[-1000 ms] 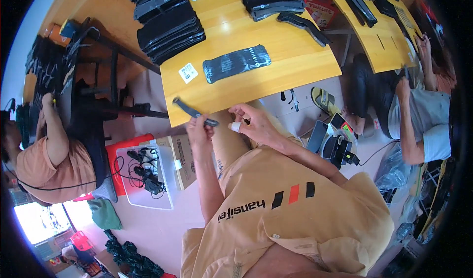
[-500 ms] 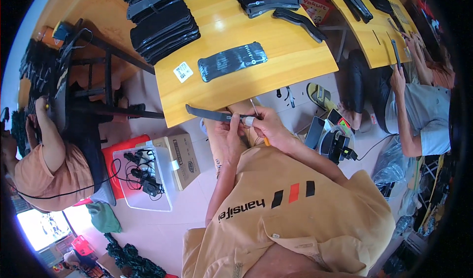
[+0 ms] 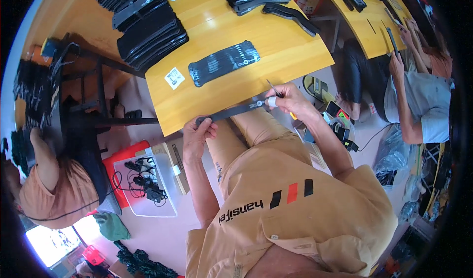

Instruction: Assembling leather bag handles by inserting metal pins and hardware using a small hand tool.

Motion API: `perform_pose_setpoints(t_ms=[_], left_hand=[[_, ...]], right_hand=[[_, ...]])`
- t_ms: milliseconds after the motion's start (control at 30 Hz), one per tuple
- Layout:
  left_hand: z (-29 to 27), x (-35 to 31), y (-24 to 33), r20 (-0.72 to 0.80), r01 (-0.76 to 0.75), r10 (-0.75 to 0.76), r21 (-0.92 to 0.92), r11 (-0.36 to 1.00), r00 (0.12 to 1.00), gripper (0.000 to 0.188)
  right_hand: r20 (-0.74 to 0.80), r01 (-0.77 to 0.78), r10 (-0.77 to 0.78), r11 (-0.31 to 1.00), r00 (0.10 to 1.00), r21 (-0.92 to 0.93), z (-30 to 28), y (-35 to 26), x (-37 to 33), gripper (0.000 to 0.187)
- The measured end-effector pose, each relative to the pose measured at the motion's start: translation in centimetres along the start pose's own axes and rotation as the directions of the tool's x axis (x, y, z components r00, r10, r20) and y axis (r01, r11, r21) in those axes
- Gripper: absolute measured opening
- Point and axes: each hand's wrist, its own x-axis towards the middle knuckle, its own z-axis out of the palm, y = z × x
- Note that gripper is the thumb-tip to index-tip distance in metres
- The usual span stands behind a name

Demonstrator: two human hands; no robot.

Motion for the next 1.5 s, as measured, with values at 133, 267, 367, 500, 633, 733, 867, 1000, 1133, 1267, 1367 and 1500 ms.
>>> perform_pose_setpoints(t_ms=[133, 267, 367, 500, 633, 733, 867, 1000, 1133, 1267, 1367, 1500], left_hand=[[0.2, 2.0, 0.9, -0.085, -0.033, 0.030, -0.027, 0.999, 0.996, 0.011], [0.8, 4.5, 1.9, -0.168, -0.112, 0.119, 0.052, 0.992, 0.979, 0.011], [1.2, 6.2, 2.1, -0.256, -0.205, 0.234, 0.136, 0.969, 0.938, 0.008], [1.0, 8.0, 1.7, -0.289, -0.248, 0.306, 0.220, 0.944, 0.907, 0.009], [0.9, 9.1, 1.0, -0.325, -0.265, 0.362, 0.307, 0.914, 0.874, 0.010], [0.6, 9.6, 0.5, -0.325, -0.281, 0.397, 0.349, 0.894, 0.858, 0.010], [0.9, 9.8, 0.8, -0.361, -0.249, 0.400, 0.398, 0.883, 0.842, 0.008], [1.2, 10.0, 1.1, -0.387, -0.241, 0.401, 0.400, 0.884, 0.830, 0.007], [0.9, 10.4, 0.7, -0.385, -0.252, 0.402, 0.383, 0.888, 0.831, 0.009], [0.8, 10.5, 0.6, -0.396, -0.235, 0.388, 0.382, 0.894, 0.832, 0.009], [0.8, 10.5, 0.7, -0.394, -0.233, 0.395, 0.399, 0.887, 0.830, 0.010], [1.4, 10.5, 1.1, -0.406, -0.195, 0.395, 0.452, 0.870, 0.824, 0.010]], right_hand=[[0.053, -0.002, -0.008, 0.983, 0.999, 0.185, -1.3, -0.1, 1.5, 0.015], [-0.108, 0.054, -0.040, 0.991, 0.993, 0.125, -1.2, -1.0, 4.0, 0.012], [-0.276, 0.147, -0.132, 0.989, 0.952, 0.036, -1.0, -1.3, 6.3, 0.010], [-0.367, 0.263, -0.318, 0.946, 0.874, -0.192, -1.5, -0.2, 9.1, 0.009], [-0.393, 0.207, -0.282, 0.953, 0.875, -0.224, -1.4, 0.0, 9.9, 0.009], [-0.415, 0.185, -0.293, 0.942, 0.861, -0.282, -1.1, 0.1, 10.2, 0.007], [-0.461, 0.143, -0.300, 0.928, 0.835, -0.344, -0.7, -0.5, 10.3, 0.008], [-0.478, 0.115, -0.257, 0.945, 0.840, -0.306, -0.6, -0.6, 10.5, 0.007], [-0.498, 0.117, -0.265, 0.944, 0.826, -0.309, -0.7, -0.5, 10.7, 0.007], [-0.515, 0.111, -0.272, 0.940, 0.813, -0.322, -0.5, -0.6, 10.8, 0.006], [-0.520, 0.111, -0.277, 0.939, 0.808, -0.327, -0.5, -0.7, 10.9, 0.006], [-0.529, 0.092, -0.280, 0.931, 0.801, -0.354, -0.6, -0.4, 11.1, 0.006]])
